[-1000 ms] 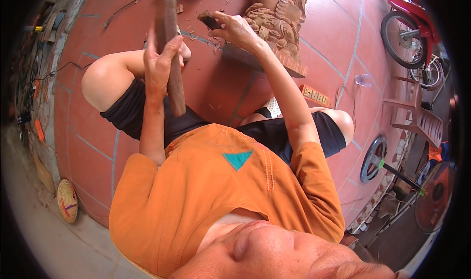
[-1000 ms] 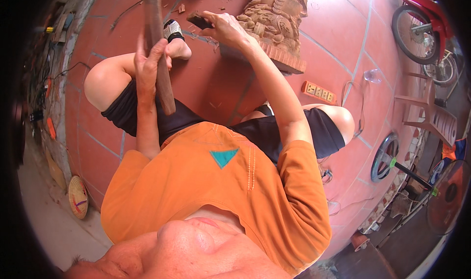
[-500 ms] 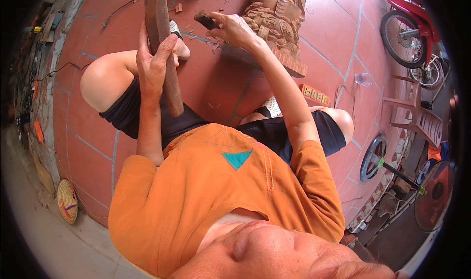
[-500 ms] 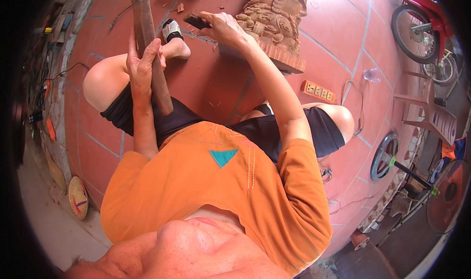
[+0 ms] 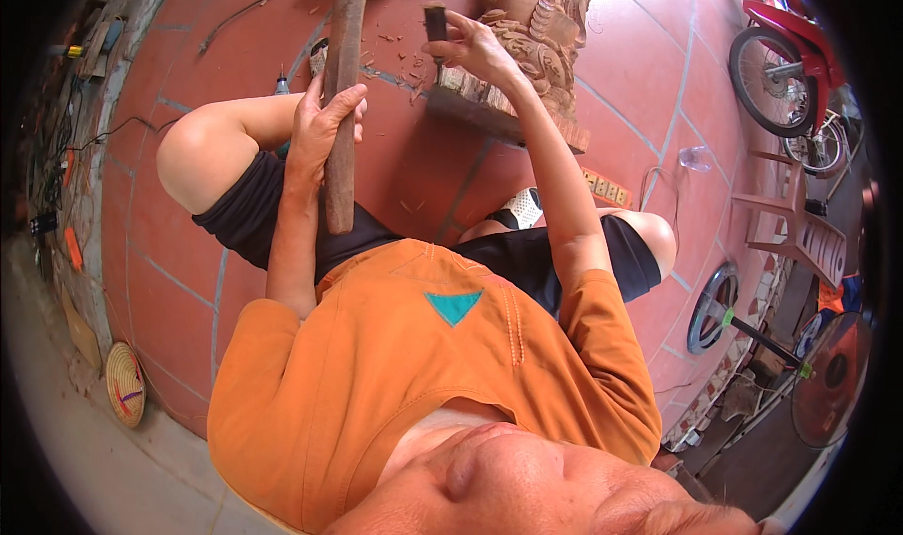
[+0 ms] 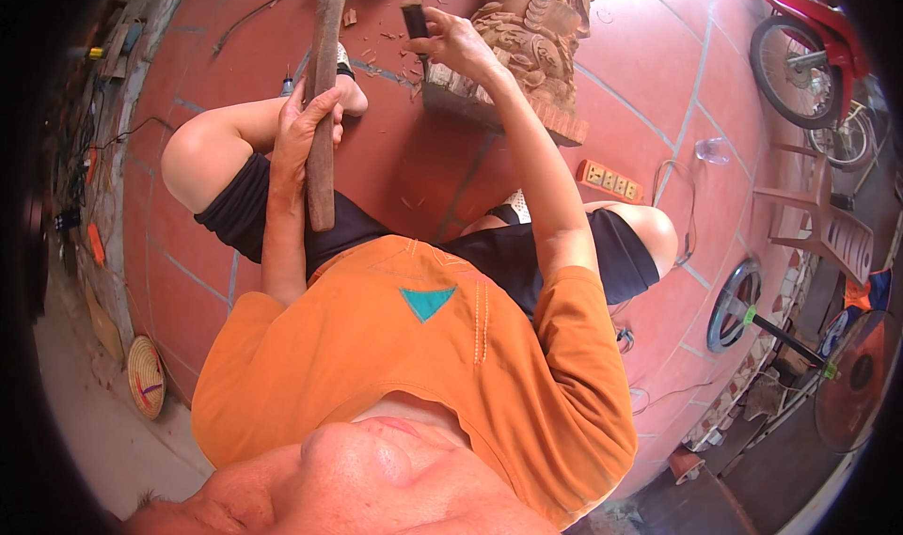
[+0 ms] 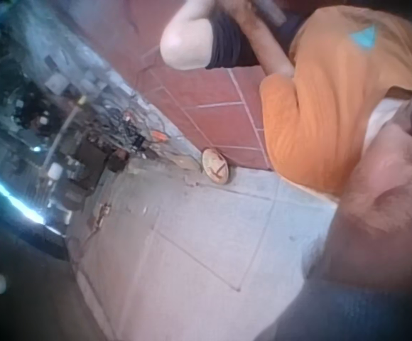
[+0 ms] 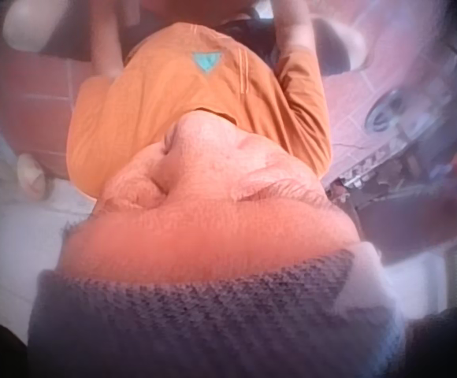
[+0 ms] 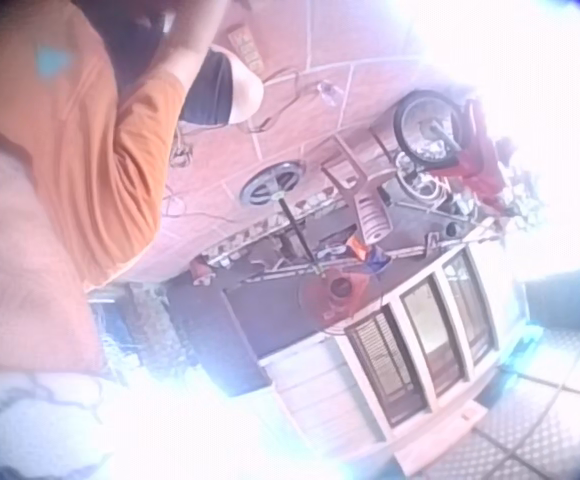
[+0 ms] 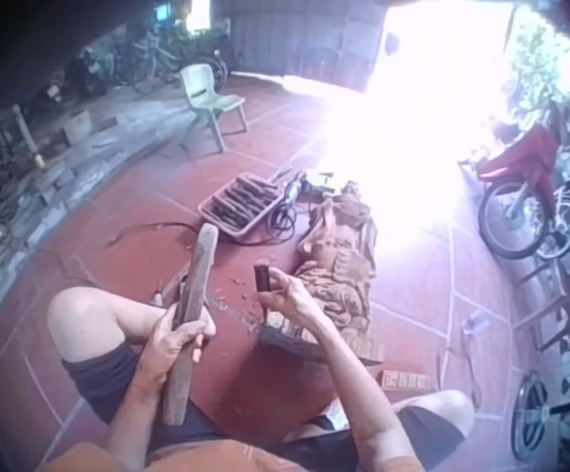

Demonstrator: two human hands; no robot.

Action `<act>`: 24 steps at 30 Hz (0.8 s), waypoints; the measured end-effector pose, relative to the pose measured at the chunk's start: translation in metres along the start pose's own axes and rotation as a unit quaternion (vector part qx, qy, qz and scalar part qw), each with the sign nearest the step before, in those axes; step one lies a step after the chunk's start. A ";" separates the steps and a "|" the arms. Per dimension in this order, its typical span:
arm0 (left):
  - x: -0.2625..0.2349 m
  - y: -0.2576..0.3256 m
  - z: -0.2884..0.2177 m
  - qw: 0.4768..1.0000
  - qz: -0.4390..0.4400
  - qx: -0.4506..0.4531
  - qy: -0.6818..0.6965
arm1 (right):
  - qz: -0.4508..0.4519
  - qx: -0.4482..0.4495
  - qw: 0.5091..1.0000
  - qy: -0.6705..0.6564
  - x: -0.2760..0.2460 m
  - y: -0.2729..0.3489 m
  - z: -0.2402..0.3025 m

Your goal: The person sits on the floor and carves a wooden sculpture using a chisel and mallet. They repeatedly strike the chisel to shape the wood, occasionally adjusting the tool and the piece.

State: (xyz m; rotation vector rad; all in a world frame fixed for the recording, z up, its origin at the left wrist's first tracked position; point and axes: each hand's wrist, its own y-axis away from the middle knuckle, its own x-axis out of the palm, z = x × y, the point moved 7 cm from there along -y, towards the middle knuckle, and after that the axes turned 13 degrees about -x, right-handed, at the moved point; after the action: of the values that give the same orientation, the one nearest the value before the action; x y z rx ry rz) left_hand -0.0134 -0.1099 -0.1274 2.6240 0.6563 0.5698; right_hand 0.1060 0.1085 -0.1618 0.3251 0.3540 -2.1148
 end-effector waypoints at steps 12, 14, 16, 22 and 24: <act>-0.005 0.003 -0.002 0.997 0.021 -0.003 0.080 | 0.008 -0.067 0.992 0.106 0.002 0.000 0.032; -0.001 0.005 -0.005 0.997 0.007 -0.011 0.077 | 0.017 -0.061 0.992 0.112 0.000 -0.002 0.033; -0.002 0.005 -0.002 0.999 0.014 -0.016 0.047 | 0.020 -0.055 0.984 0.171 0.003 0.003 0.034; -0.002 0.002 0.000 0.998 -0.011 0.036 -0.049 | 0.032 -0.044 0.975 0.216 0.012 0.005 0.033; 0.001 0.004 -0.002 0.997 -0.013 0.048 -0.058 | 0.038 -0.040 0.975 0.213 0.011 0.005 0.035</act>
State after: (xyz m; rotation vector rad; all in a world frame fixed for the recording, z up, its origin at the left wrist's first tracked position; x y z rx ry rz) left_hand -0.0117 -0.1119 -0.1235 2.7104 0.6952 0.3824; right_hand 0.1007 0.0846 -0.1345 0.7372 0.6625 -1.9395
